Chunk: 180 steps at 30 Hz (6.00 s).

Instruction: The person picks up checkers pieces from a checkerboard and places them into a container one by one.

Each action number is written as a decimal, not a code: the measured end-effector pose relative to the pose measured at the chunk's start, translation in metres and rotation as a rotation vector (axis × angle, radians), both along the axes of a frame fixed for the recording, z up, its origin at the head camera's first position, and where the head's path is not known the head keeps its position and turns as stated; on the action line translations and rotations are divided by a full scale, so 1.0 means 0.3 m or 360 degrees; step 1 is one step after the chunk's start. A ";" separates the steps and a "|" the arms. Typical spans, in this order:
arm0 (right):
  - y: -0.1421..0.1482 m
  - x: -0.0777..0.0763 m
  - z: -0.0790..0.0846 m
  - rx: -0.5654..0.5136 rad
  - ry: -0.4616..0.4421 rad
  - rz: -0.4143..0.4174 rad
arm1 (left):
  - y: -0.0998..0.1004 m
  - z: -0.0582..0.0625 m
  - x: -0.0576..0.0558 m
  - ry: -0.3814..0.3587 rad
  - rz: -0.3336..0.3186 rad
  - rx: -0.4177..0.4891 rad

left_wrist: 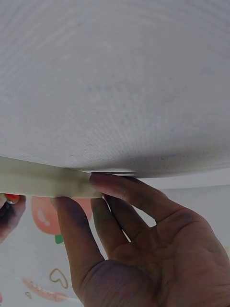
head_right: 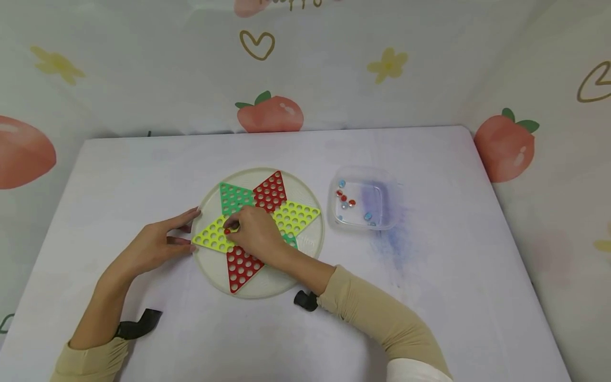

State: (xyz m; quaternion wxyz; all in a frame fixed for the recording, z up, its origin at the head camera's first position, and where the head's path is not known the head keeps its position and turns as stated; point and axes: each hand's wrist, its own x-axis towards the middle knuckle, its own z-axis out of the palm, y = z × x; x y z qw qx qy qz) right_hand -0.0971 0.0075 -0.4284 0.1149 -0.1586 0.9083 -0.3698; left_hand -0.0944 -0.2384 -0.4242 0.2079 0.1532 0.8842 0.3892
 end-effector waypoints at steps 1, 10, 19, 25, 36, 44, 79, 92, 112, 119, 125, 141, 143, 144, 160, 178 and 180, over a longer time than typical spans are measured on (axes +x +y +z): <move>-0.001 0.001 -0.001 0.0003 0.0007 -0.0003 | 0.000 -0.001 0.000 0.0000 0.0002 -0.0002; 0.008 -0.001 -0.007 -0.0089 -0.0097 -0.0043 | 0.001 -0.001 0.005 -0.0015 0.0001 0.0000; 0.046 -0.012 0.010 -0.0389 -0.0281 -0.0045 | -0.001 -0.008 0.003 -0.0007 0.0000 0.0008; 0.062 -0.016 0.010 -0.0436 -0.0268 -0.0051 | 0.002 0.003 0.001 -0.0008 -0.0002 -0.0002; 0.097 -0.022 0.028 -0.0542 -0.0283 -0.0091 | 0.005 0.005 -0.002 -0.0017 0.0010 -0.0024; 0.128 -0.017 0.052 -0.0652 -0.0296 -0.0137 | 0.002 0.001 0.000 -0.0020 0.0005 -0.0025; 0.342 -0.027 0.152 -0.0942 -0.0239 -0.0372 | -0.005 -0.006 0.000 0.0035 -0.0037 -0.0012; 0.475 -0.029 0.180 -0.0951 -0.0122 -0.0558 | 0.003 0.008 -0.012 0.0043 -0.0030 -0.0048; 0.666 0.005 0.150 -0.0787 -0.0124 -0.0750 | 0.012 0.004 -0.008 0.0030 0.0024 -0.0077; 0.698 -0.002 0.134 -0.0601 -0.0107 -0.0839 | 0.010 0.003 -0.008 0.0021 0.0032 -0.0088; 0.718 -0.015 0.118 -0.0370 -0.0141 -0.0909 | 0.009 0.006 -0.007 0.0037 0.0028 -0.0092; 0.725 -0.049 0.094 -0.0184 -0.0278 -0.0898 | 0.013 0.009 -0.008 0.0003 0.0023 -0.0103; 0.725 -0.054 0.089 -0.0170 -0.0321 -0.0867 | 0.013 0.009 -0.008 0.0002 0.0021 -0.0106; 0.725 -0.057 0.085 -0.0171 -0.0341 -0.0856 | 0.014 0.009 -0.008 0.0005 0.0021 -0.0110; 0.720 -0.095 0.067 -0.0005 -0.0414 -0.0758 | 0.016 0.010 -0.012 0.0035 0.0008 -0.0108; 0.718 -0.099 0.063 -0.0025 -0.0486 -0.0764 | 0.014 0.012 -0.006 0.0028 0.0010 -0.0138; 0.720 -0.098 0.063 -0.0012 -0.0482 -0.0763 | 0.015 0.013 -0.006 0.0026 0.0010 -0.0135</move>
